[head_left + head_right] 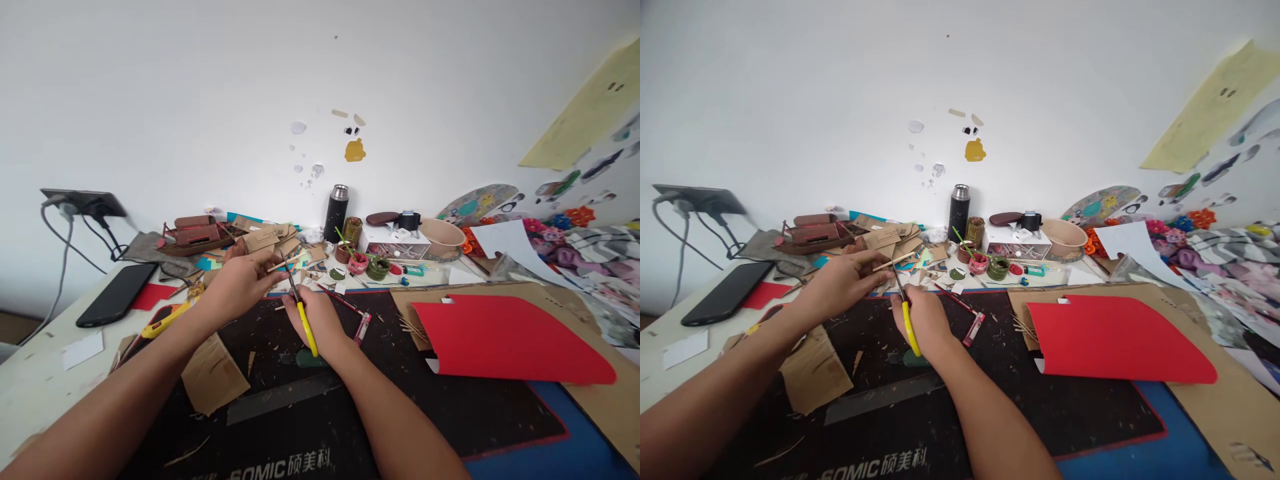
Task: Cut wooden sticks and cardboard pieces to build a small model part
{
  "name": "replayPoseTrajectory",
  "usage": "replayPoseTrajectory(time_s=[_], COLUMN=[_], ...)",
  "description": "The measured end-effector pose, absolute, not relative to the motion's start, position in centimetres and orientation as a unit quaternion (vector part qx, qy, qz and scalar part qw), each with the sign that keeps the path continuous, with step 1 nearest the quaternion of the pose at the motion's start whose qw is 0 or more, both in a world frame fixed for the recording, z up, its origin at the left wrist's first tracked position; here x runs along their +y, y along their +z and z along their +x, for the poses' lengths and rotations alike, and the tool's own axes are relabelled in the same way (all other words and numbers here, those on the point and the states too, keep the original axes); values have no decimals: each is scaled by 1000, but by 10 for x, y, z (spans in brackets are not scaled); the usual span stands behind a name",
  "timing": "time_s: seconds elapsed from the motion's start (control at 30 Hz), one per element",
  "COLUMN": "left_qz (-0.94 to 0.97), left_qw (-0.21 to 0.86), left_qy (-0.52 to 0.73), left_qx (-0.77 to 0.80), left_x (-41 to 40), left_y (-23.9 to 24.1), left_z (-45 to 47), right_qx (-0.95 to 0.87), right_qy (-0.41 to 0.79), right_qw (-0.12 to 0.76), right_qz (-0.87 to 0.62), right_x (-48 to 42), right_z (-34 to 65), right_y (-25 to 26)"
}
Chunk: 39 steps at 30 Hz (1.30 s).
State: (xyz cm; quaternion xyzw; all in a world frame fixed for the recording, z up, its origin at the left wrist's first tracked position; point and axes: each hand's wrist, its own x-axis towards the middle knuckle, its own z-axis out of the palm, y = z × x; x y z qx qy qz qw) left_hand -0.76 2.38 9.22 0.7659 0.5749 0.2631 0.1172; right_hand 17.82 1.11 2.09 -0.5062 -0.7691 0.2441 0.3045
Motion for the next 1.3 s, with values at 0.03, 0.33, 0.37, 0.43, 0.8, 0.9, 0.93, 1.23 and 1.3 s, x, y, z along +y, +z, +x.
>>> replayPoseTrajectory(time_s=[0.03, 0.33, 0.37, 0.43, 0.8, 0.9, 0.93, 1.23, 1.3], left_qz=[769, 803, 805, 807, 851, 850, 847, 816, 807], left_qw=[82, -22, -20, -14, -95, -86, -83, 30, 79], left_qy=[249, 207, 201, 189, 118, 130, 132, 246, 272], left_qx=[583, 559, 558, 559, 503, 504, 508, 523, 518], left_x=[22, 22, 22, 22, 20, 22, 22, 27, 26], left_y=[93, 92, 92, 93, 87, 81, 79, 68, 70], left_z=[-6, -11, -12, -15, -13, -12, -12, -9, -8], right_qx=[-769, -769, -769, -770, -742, -733, -728, -731, -742], right_qy=[242, 252, 257, 264, 350, 383, 396, 340, 308], right_qw=[303, 302, 303, 308, 347, 353, 354, 333, 328], right_qz=[-508, -503, -501, -492, -455, -438, -434, -489, -497], right_x=[11, 9, 9, 9, 12, 12, 11, 9, 8], right_z=[178, 179, 179, 180, 185, 185, 185, 175, 173], right_y=[21, 24, 24, 23, 19, 17, 16, 8, 9])
